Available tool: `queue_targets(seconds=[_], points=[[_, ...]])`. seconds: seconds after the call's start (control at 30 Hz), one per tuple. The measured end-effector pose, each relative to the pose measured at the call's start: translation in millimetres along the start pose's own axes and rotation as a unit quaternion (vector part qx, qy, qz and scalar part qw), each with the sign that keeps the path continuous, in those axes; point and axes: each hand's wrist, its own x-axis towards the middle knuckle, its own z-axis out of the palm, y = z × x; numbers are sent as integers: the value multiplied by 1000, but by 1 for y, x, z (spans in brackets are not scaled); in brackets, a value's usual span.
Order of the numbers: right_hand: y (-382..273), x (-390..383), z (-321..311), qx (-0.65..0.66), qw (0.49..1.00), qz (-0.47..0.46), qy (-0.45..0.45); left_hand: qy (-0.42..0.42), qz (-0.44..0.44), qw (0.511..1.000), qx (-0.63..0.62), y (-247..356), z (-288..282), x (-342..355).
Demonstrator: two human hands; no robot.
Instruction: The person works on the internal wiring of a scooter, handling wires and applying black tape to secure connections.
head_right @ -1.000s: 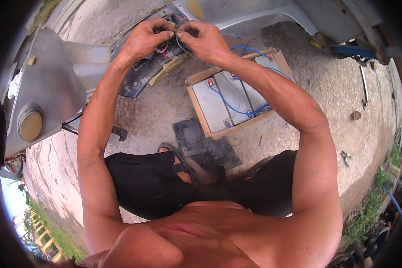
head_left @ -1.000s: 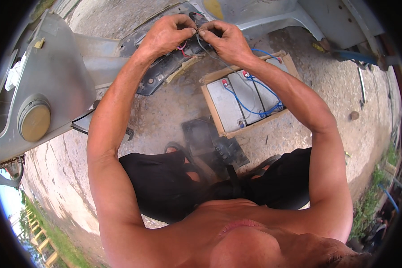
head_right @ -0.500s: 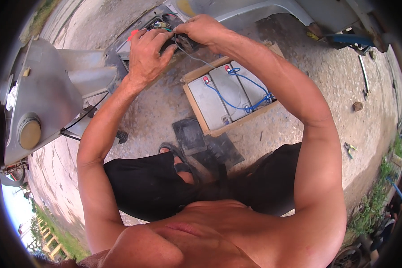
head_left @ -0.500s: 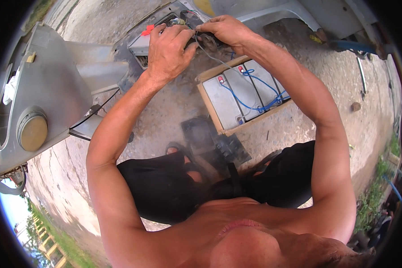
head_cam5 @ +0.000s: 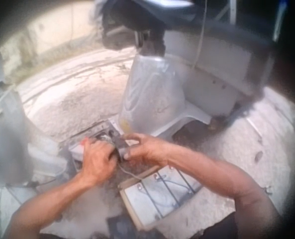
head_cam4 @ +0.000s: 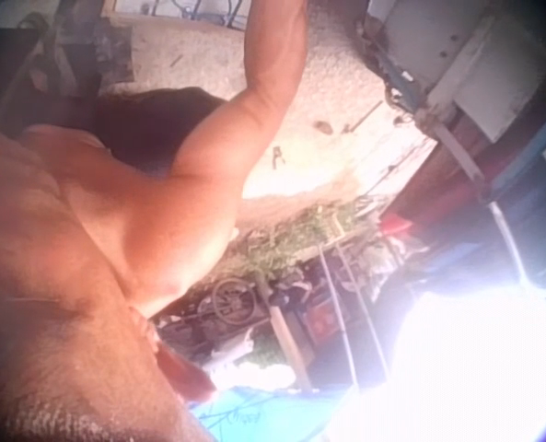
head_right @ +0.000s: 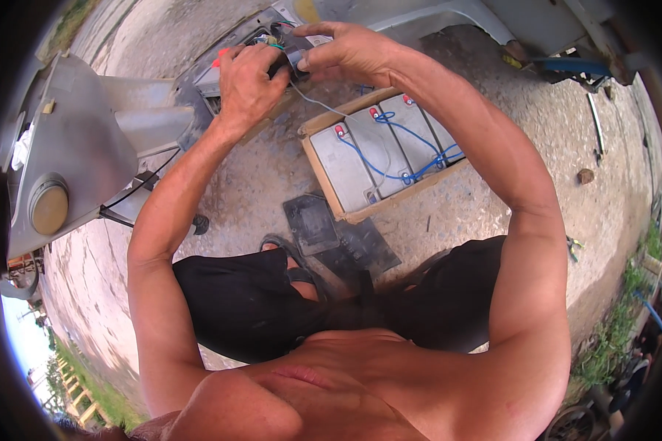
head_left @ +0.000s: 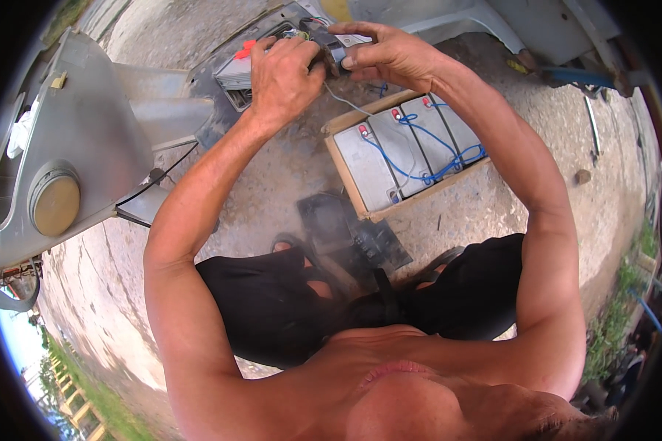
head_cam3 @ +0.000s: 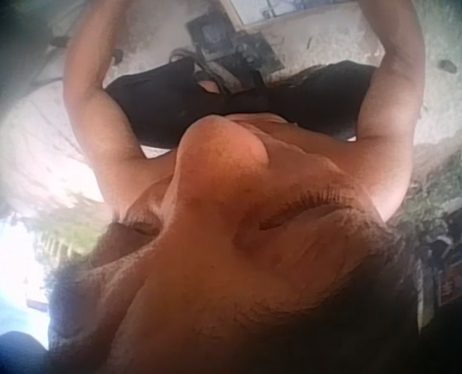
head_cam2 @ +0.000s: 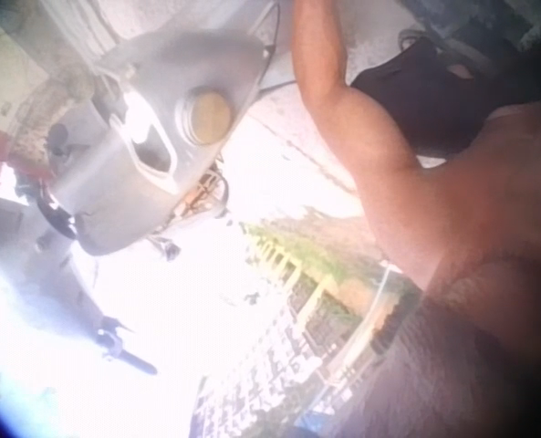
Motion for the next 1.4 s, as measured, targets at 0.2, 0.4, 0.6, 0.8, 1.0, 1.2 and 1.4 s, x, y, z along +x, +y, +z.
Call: queue_targets(seconds=[0.2, 0.4, 0.6, 0.8, 1.0, 1.2, 1.4], points=[[-7, 9, 4, -31, 996, 59, 61, -25, -31, 999, -8, 5, -5, 5], [-1, 28, 17, -95, 973, 108, 179, -41, -15, 999, -28, 2, -7, 3], [15, 29, 7, -280, 925, -39, 252, -40, -6, 998, -43, -3, -10, 2], [7, 5, -11, -604, 662, -426, 123, -24, -7, 998, -65, -4, -11, 3], [23, 24, -6, -622, 637, -445, 99, -31, -30, 995, -87, -6, -10, 3], [10, 45, -13, -622, 619, -478, 50, -39, -118, 984, -125, -4, -11, 4], [-15, 47, 0, -656, 670, -346, 28, -67, -232, 959, -146, 2, -19, 11]])
